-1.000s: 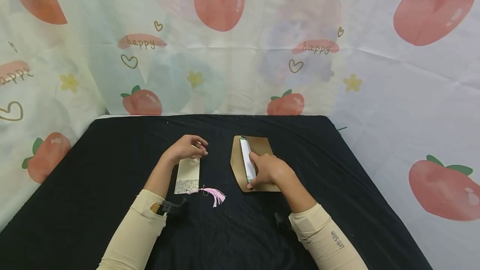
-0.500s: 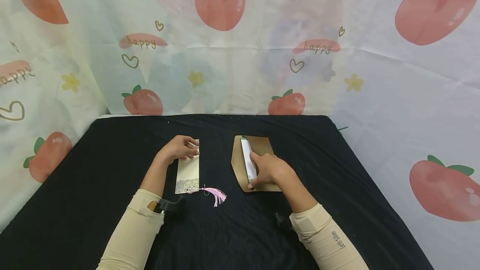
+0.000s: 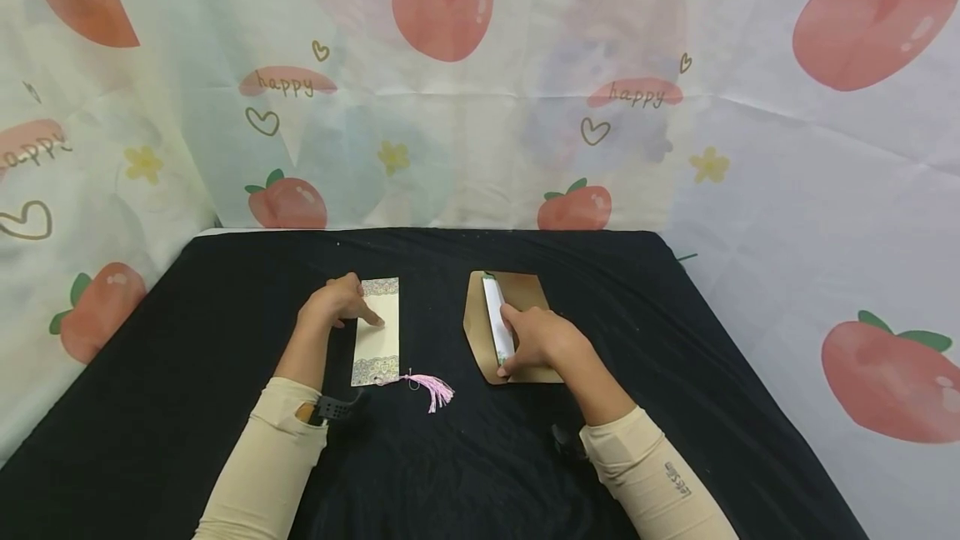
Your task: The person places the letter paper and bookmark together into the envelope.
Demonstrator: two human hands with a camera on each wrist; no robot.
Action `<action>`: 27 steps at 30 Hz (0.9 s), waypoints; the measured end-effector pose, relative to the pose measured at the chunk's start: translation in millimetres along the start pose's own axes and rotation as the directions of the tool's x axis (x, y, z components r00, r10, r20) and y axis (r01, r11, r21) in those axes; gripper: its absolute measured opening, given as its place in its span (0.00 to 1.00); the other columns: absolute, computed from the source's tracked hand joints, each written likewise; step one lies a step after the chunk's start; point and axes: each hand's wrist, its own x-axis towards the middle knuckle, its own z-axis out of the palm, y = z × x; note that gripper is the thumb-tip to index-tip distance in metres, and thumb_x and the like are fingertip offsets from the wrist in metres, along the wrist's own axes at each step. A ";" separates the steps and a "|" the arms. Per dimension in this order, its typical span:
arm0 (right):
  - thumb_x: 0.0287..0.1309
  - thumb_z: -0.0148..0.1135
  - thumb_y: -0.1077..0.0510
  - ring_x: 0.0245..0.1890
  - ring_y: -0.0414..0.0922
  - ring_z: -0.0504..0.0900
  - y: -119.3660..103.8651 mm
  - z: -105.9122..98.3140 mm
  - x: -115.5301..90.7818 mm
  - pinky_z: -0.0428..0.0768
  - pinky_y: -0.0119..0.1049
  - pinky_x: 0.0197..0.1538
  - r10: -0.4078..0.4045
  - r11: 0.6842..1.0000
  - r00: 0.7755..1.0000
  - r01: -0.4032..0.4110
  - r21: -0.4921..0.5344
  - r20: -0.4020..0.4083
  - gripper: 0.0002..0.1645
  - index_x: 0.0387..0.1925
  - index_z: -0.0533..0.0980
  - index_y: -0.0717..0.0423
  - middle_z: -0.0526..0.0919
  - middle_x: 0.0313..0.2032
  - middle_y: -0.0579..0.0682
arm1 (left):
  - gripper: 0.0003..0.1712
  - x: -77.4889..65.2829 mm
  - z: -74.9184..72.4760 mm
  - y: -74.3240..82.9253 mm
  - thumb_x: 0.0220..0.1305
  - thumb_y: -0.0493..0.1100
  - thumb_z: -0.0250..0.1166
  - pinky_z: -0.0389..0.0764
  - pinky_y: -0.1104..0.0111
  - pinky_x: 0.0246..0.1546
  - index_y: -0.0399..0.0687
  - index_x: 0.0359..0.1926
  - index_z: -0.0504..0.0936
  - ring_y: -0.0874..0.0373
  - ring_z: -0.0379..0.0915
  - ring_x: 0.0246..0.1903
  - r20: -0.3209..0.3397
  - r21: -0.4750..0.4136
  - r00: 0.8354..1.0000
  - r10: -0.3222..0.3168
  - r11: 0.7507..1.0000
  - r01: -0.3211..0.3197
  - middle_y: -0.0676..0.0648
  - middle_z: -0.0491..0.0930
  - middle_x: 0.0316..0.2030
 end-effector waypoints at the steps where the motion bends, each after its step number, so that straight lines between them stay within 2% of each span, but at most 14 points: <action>1: 0.45 0.84 0.39 0.31 0.49 0.77 0.0 0.0 -0.2 0.73 0.44 0.33 0.001 1.000 1.000 -0.001 0.002 0.001 0.40 0.48 0.67 0.50 0.76 0.31 0.52 | 0.62 -0.5 0.3 0.3 0.59 0.51 0.78 0.71 0.41 0.60 0.32 0.79 0.48 0.26 0.59 0.67 0.006 -0.004 1.000 -0.006 1.000 0.006 0.23 0.46 0.75; 8: 0.45 0.84 0.39 0.31 0.49 0.77 -0.1 -0.2 -0.9 0.74 0.45 0.33 0.009 1.000 1.000 -0.009 0.011 0.003 0.41 0.49 0.67 0.49 0.76 0.32 0.52 | 0.63 -1.6 5.9 5.4 0.56 0.48 0.81 0.72 0.41 0.60 0.31 0.78 0.49 0.27 0.62 0.66 -0.016 -0.023 1.000 -0.012 1.000 0.011 0.22 0.49 0.73; 15: 0.44 0.85 0.40 0.32 0.49 0.77 -0.1 0.5 -0.7 0.74 0.45 0.34 -0.002 1.000 1.000 0.002 0.013 -0.007 0.41 0.49 0.67 0.50 0.76 0.32 0.52 | 0.67 -0.2 13.6 12.7 0.54 0.46 0.82 0.68 0.40 0.63 0.31 0.79 0.45 0.26 0.56 0.69 -0.039 0.003 0.999 -0.015 1.000 0.015 0.20 0.50 0.71; 17: 0.45 0.85 0.40 0.31 0.49 0.77 -0.2 0.6 -0.7 0.74 0.44 0.33 0.000 1.000 1.000 0.000 0.014 -0.005 0.41 0.49 0.67 0.50 0.76 0.32 0.52 | 0.68 -0.1 14.0 14.5 0.54 0.46 0.82 0.69 0.40 0.63 0.32 0.80 0.44 0.26 0.58 0.69 -0.037 0.006 0.999 -0.018 1.000 0.018 0.20 0.50 0.71; 23: 0.45 0.84 0.39 0.31 0.49 0.77 -0.1 0.4 -0.6 0.73 0.44 0.33 0.007 1.000 1.000 -0.007 0.011 0.000 0.41 0.49 0.67 0.50 0.76 0.31 0.51 | 0.68 -1.9 12.6 16.4 0.56 0.44 0.81 0.79 0.47 0.53 0.35 0.81 0.40 0.33 0.74 0.55 -0.008 -0.024 1.000 -0.019 1.000 0.019 0.21 0.52 0.71; 27: 0.45 0.84 0.39 0.31 0.49 0.77 0.3 0.8 -0.3 0.73 0.44 0.33 0.005 1.000 1.000 -0.005 0.010 0.001 0.41 0.49 0.67 0.50 0.75 0.32 0.51 | 0.61 -1.2 11.3 13.2 0.55 0.43 0.81 0.81 0.49 0.46 0.41 0.77 0.49 0.36 0.77 0.46 -0.002 -0.056 1.000 0.020 0.998 -0.021 0.22 0.56 0.68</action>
